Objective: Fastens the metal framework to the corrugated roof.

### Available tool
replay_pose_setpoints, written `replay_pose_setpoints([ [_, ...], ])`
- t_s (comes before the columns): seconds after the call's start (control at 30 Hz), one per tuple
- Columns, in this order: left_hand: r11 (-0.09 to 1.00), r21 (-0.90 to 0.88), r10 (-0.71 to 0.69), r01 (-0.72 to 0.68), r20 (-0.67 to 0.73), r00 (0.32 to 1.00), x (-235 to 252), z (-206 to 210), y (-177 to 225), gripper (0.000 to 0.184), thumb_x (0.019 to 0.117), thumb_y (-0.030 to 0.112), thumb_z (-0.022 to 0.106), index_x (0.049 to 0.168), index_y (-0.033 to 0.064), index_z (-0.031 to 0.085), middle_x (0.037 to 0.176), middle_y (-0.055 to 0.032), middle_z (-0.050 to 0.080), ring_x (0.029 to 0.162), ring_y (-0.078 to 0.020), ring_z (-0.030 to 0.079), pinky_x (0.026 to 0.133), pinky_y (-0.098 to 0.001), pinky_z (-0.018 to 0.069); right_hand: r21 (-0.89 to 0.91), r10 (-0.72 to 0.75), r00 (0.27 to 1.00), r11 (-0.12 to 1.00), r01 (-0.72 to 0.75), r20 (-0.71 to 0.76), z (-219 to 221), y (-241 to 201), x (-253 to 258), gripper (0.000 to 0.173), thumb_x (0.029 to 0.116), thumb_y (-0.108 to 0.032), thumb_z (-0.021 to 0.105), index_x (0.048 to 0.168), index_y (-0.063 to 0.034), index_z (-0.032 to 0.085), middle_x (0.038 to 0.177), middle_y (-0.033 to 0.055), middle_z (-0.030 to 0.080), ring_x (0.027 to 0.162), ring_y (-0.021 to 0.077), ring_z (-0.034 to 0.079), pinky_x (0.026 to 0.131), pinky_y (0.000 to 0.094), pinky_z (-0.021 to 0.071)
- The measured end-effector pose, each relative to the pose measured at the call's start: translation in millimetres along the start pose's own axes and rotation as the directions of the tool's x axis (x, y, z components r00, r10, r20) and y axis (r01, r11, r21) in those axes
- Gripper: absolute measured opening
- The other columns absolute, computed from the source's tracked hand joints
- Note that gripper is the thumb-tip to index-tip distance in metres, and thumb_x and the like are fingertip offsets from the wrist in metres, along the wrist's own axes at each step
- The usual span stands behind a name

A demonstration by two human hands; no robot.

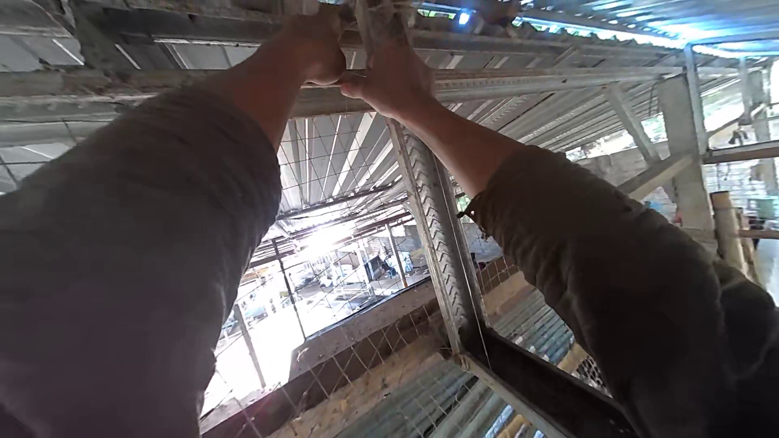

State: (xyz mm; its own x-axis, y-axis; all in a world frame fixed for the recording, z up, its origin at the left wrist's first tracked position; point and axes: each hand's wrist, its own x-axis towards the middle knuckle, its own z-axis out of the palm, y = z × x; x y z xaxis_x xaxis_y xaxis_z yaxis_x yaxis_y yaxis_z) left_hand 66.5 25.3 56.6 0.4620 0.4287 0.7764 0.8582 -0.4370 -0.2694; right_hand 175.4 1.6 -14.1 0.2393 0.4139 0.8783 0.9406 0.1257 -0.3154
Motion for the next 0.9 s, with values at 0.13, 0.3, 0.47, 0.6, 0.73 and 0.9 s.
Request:
replay_pose_setpoints([
  [0.13, 0.996, -0.084, -0.007, 0.006, -0.013, 1.0, -2.2, 2.3, 5.7, 0.04, 0.0958, 0.002, 0.058, 0.133, -0.0049, 0.045, 0.122, -0.0339, 0.058, 0.115, -0.0503, 0.058, 0.091, -0.0681, 0.0441, -0.005, -0.016, 0.998, 1.0, 0.016, -0.054, 4.6, -9.8, -1.9, 0.032, 0.0939, -0.039, 0.065, 0.112, -0.0133, 0.07, 0.12, 0.0094, 0.069, 0.112, 0.0282, 0.066, 0.082, 0.0547, 0.0514],
  [0.3, 0.985, -0.024, 0.169, -0.17, -0.022, 0.985, 13.0, 6.9, 17.2, 0.037, 0.0914, 0.002, 0.067, 0.125, -0.0096, 0.056, 0.127, -0.0329, 0.059, 0.123, -0.0489, 0.056, 0.102, -0.0662, 0.0412, -0.166, -0.039, 0.995, 0.986, 0.025, -0.087, 6.2, -5.7, 1.1, 0.038, 0.0922, -0.028, 0.066, 0.125, -0.0093, 0.065, 0.125, 0.0141, 0.068, 0.115, 0.0348, 0.066, 0.082, 0.0586, 0.0524],
  [0.47, 0.963, -0.138, 0.231, -0.232, -0.018, 0.973, 14.4, 11.8, 12.6, 0.042, 0.0963, 0.006, 0.066, 0.135, -0.003, 0.053, 0.131, -0.0253, 0.059, 0.124, -0.0382, 0.058, 0.106, -0.0562, 0.0438, -0.233, -0.076, 0.988, 0.971, 0.043, -0.133, 12.2, -4.2, 2.5, 0.07, 0.0872, -0.014, 0.066, 0.154, -0.0192, 0.045, 0.121, 0.0141, 0.07, 0.109, 0.0359, 0.068, 0.078, 0.0566, 0.0531],
  [0.6, 0.973, -0.052, 0.228, -0.227, 0.017, 0.974, 20.7, 10.8, 12.3, 0.035, 0.0976, 0.006, 0.063, 0.13, -0.006, 0.056, 0.127, -0.0288, 0.06, 0.12, -0.0433, 0.059, 0.102, -0.0616, 0.0436, -0.217, -0.081, 0.984, 0.975, 0.045, -0.159, 18.8, -5.4, 6.2, 0.09, 0.087, -0.009, 0.065, 0.165, -0.0264, 0.023, 0.116, 0.0136, 0.072, 0.105, 0.0362, 0.07, 0.078, 0.0557, 0.0537],
  [0.73, 0.983, 0.083, 0.155, -0.165, 0.111, 0.982, 28.3, 8.9, 11.1, 0.03, 0.1059, 0.019, 0.047, 0.118, -0.0065, 0.06, 0.119, -0.031, 0.061, 0.115, -0.0472, 0.058, 0.092, -0.0698, 0.0408, -0.196, -0.037, 0.982, 0.981, 0.0, -0.185, 26.8, -2.8, 11.3, 0.094, 0.0835, -0.01, 0.07, 0.163, -0.0274, 0.024, 0.127, 0.0175, 0.066, 0.109, 0.0375, 0.067, 0.079, 0.0553, 0.0542],
  [0.9, 0.989, 0.103, 0.091, -0.106, 0.135, 0.987, 28.5, 10.1, 15.6, 0.031, 0.1066, 0.019, 0.042, 0.117, -0.0035, 0.061, 0.118, -0.0279, 0.062, 0.113, -0.0422, 0.06, 0.09, -0.0662, 0.0417, -0.254, -0.009, 0.971, 0.966, -0.053, -0.238, 43.9, 1.9, 16.2, 0.119, 0.0672, -0.025, 0.087, 0.165, -0.0351, 0.018, 0.144, 0.0253, 0.045, 0.118, 0.0413, 0.057, 0.081, 0.0532, 0.0521],
])
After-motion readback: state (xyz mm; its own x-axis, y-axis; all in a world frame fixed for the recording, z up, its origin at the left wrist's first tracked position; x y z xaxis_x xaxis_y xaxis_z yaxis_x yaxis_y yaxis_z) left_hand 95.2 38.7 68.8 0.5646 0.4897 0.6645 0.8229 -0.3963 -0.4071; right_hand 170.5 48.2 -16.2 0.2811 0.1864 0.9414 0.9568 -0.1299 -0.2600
